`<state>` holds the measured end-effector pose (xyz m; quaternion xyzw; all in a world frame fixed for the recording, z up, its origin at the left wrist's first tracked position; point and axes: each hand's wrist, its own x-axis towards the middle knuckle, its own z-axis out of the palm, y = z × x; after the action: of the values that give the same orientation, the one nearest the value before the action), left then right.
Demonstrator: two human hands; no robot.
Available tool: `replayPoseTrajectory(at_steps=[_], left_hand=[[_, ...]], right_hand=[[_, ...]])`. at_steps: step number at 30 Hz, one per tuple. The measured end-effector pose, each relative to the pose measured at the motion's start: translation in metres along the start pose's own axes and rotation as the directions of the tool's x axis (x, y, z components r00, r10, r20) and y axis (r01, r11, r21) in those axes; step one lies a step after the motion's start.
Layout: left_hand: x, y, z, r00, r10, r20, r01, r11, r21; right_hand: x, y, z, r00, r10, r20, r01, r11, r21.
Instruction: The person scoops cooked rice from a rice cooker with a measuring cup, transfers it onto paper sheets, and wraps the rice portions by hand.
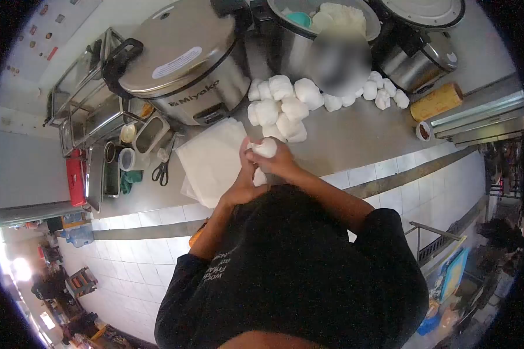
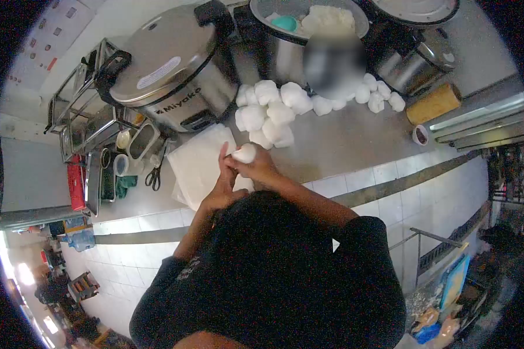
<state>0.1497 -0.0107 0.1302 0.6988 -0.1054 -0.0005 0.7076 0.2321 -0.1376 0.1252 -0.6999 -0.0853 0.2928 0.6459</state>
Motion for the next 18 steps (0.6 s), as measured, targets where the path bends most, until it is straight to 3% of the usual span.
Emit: replayPoseTrajectory(at_steps=[3,4,5,7,8,10,11,13,15,17,18], left_hand=[[0.013,-0.015,0.002,0.978,-0.192,0.084,0.201,0.971,-0.127],[0.019,-0.006,0.006,0.970,-0.231,0.072,0.239,0.962,-0.135],[0.025,0.000,0.003,0.982,-0.184,0.043,0.177,0.976,0.125],[0.041,0.006,-0.002,0.998,-0.059,0.032,0.028,0.803,0.596],[0.044,0.011,-0.004,0.997,-0.016,-0.073,0.055,0.824,0.564],[0.036,-0.007,-0.016,0.953,-0.213,-0.217,0.289,0.857,0.427],[0.033,-0.018,-0.023,0.910,-0.310,-0.275,0.394,0.852,0.344],[0.026,-0.032,-0.033,0.914,-0.288,-0.288,0.396,0.788,0.472],[0.027,-0.029,-0.031,0.908,-0.298,-0.294,0.416,0.721,0.554],[0.020,-0.036,-0.031,0.913,-0.290,-0.286,0.407,0.683,0.606],[0.021,-0.030,-0.030,0.926,-0.259,-0.275,0.376,0.698,0.609]], right_hand=[[0.009,0.020,-0.045,0.997,0.037,0.061,-0.044,0.994,0.104],[0.014,0.030,-0.061,0.990,-0.108,-0.091,0.101,0.992,-0.074],[0.017,0.036,-0.075,0.938,-0.270,-0.217,0.209,0.941,-0.267],[0.020,0.001,-0.107,0.877,-0.127,-0.464,-0.047,0.937,-0.347],[0.037,0.014,-0.132,0.842,-0.146,-0.519,-0.027,0.950,-0.311],[0.076,0.066,-0.172,0.762,-0.167,-0.626,0.017,0.971,-0.237],[0.087,0.072,-0.172,0.757,-0.180,-0.628,0.011,0.964,-0.264],[0.095,0.087,-0.162,0.746,-0.201,-0.635,-0.011,0.949,-0.314],[0.096,0.118,-0.156,0.760,-0.346,-0.550,-0.232,0.646,-0.727],[0.093,0.094,-0.141,0.786,-0.323,-0.527,-0.363,0.449,-0.816],[0.098,0.085,-0.160,0.840,-0.311,-0.444,-0.202,0.581,-0.789]])
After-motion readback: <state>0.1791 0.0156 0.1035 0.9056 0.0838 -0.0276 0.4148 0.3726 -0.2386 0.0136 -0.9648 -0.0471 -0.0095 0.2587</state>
